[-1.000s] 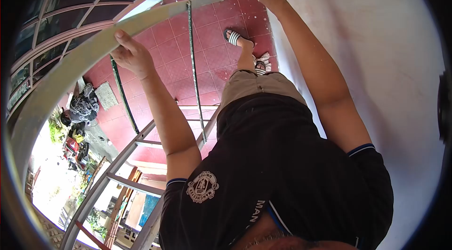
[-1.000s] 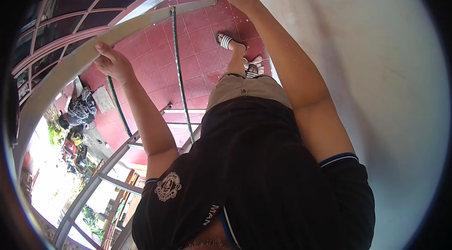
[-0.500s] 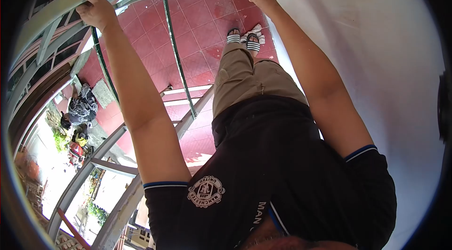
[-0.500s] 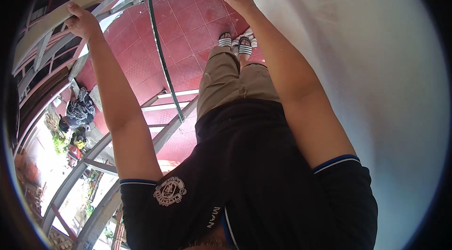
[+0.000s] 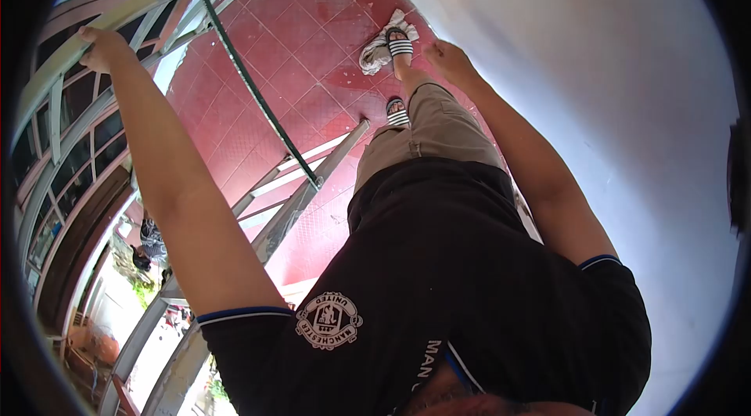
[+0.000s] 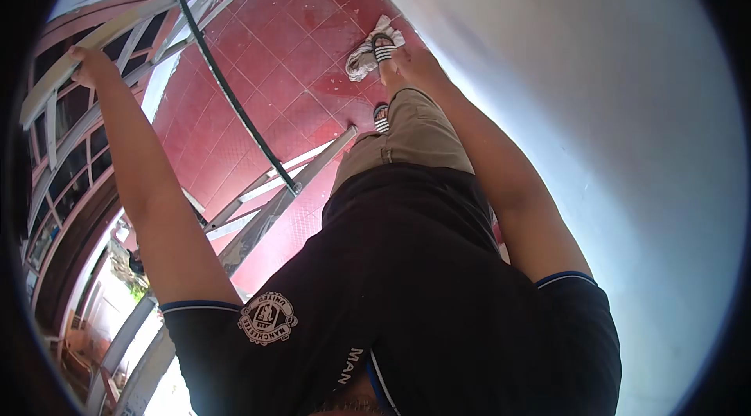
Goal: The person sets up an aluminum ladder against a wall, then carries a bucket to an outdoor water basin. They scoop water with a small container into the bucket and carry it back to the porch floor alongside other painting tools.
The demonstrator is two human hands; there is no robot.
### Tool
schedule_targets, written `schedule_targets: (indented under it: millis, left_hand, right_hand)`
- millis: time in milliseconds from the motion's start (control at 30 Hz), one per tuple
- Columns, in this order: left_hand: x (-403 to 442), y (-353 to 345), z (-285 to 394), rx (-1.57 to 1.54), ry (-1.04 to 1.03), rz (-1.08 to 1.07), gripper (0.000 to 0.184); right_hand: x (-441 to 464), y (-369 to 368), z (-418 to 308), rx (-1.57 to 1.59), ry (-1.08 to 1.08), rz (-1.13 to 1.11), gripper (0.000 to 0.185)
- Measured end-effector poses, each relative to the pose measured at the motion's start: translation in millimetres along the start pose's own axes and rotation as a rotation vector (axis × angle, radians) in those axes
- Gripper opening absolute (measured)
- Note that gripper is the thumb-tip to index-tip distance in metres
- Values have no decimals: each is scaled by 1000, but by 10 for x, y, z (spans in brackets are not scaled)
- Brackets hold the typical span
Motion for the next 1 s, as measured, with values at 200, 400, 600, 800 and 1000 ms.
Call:
schedule_targets:
  millis: [200,400,600,800,1000]
  left_hand:
    - [-651,-176,218,247,451,301,64]
    - [-2237,96,624,-190,423,-62,30]
    - [-3393,262,250,-603,80,-464,29]
    - [-4461,886,-544,-498,37,-1011,31]
    - [-5413,2028,-1760,-277,-24,-1381,28]
  right_hand:
    - [-2158,-77,2366,145,-382,242,41]
    - [-4137,-507,3778,411,-767,393,32]
    - [-4455,-799,3591,325,-765,434,40]
    - [-4234,-1044,3371,218,-488,457,46]
    - [-4907,-1144,3199,240,-477,527,44]
Point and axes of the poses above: each hand's wrist, its own x-axis towards the middle knuckle, its own y-axis out of the back of the hand, z = x × y, the point moved 2 cm from there along x, towards the middle knuckle
